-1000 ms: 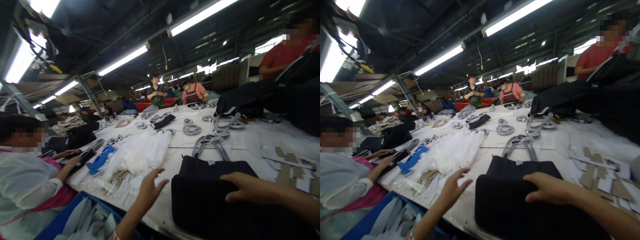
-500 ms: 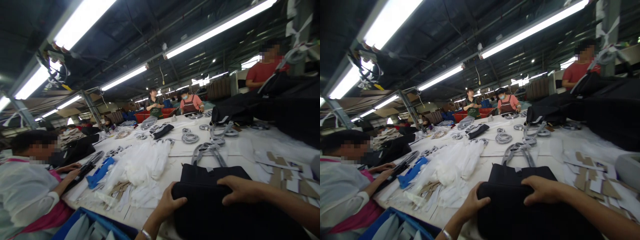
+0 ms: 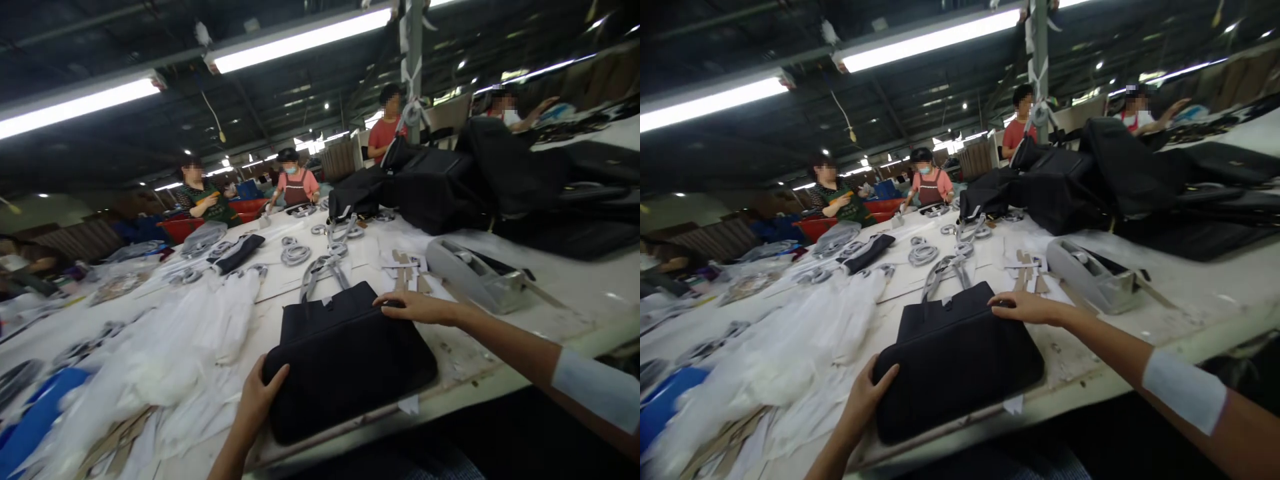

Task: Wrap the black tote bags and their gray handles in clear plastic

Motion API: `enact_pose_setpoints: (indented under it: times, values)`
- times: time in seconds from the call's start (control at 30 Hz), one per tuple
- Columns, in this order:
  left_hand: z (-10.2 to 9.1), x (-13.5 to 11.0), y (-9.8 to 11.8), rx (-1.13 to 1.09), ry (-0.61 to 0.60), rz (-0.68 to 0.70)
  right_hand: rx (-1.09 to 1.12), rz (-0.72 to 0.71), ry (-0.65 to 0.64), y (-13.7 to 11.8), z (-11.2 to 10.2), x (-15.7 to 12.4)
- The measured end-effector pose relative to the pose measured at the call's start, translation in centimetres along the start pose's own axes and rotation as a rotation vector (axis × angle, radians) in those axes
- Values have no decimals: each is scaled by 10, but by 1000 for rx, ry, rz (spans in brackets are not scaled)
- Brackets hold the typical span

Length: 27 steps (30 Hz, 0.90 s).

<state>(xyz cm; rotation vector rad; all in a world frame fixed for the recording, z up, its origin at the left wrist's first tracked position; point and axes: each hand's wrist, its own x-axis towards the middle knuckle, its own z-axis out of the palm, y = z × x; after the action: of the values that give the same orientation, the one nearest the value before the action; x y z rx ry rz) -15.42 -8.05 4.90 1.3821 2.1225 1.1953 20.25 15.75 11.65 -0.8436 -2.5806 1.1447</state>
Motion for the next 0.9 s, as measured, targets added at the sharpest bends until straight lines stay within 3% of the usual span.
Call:
enact_pose_setpoints:
  times: [0.13,0.37,0.67,0.77,0.9]
  values:
    - [2,-1,-2,-21,21,-38,-10,30,69,10,9,-18]
    - [6,-2,8,41,56,-81,287,127,213,29,38,-16]
    - [8,-3,3,-34,76,-146,291,169,308,43,37,-47]
    - [9,-4,1,-35,106,-164,297,113,343,38,45,-46]
    - [10,-4,0,18,113,-137,253,-9,286,34,46,-43]
